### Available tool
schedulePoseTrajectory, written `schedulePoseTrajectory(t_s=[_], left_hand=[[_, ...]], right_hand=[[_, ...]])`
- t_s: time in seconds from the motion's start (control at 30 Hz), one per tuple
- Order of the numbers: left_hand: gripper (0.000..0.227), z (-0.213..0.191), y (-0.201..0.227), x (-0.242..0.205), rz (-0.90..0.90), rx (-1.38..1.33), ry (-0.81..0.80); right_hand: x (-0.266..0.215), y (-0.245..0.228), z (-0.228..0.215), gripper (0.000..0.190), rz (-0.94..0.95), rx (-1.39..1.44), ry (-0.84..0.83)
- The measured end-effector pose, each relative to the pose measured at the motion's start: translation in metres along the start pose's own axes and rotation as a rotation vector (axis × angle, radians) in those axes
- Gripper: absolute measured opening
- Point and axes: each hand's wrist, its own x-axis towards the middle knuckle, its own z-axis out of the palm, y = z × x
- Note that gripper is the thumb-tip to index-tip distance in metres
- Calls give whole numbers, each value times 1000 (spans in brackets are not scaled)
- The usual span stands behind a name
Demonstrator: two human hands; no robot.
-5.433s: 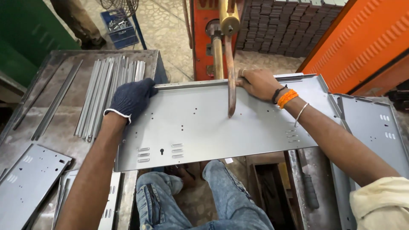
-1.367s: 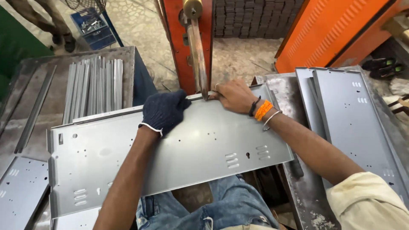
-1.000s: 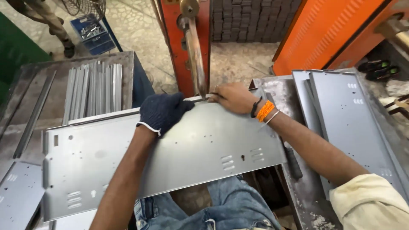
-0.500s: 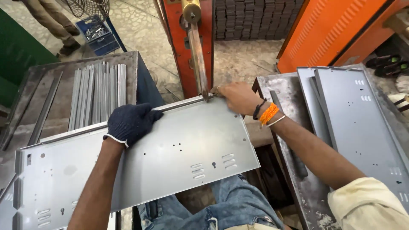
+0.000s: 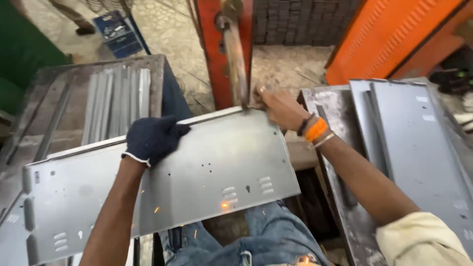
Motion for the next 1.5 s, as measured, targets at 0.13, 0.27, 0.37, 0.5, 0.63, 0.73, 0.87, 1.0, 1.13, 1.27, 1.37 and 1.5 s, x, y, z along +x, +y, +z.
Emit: schedulePoseTrajectory(t_s=[0.13,0.27,0.37,0.5,0.63,0.73,0.87,1.0,1.13,1.27,1.37,1.5], left_hand=[[38,8,25,-28,71,-95,94],[44,49,56,-70,18,-89,70],[46,81,80,-95,6,-77,17],[35,107,118,-116,29,-241,-30],[42,117,130,-127,-36,-153,-232],[41,101,119,-133,-3,-326,-204],[47,95,84,-149,-56,-223,-295],[52,103,60,-174,-134,-226,-289],[56,104,60,-177,-96,-246,-246],[49,90,74,-172,-88,-223,-253],[48,90,74,-173,-65,-201,-217],[50,92,69,-178,-44,-237,-171]], right_hand=[[-30,-10,-13,48,-123,148,53],[-85,-21,3,38,-55,204,-14],[-123,-39,16,38,-27,138,-31],[-160,-78,39,63,29,2,-42],[-184,-83,73,68,4,-114,-39],[-183,-91,71,63,141,-93,-80],[-178,-92,73,55,120,-193,-34],[-180,-75,75,46,150,-97,-82],[-155,-101,58,59,238,-68,-231],[-134,-126,66,59,-49,43,-225],[-124,-145,83,59,-128,138,-249],[-123,-163,102,38,-182,241,-259]])
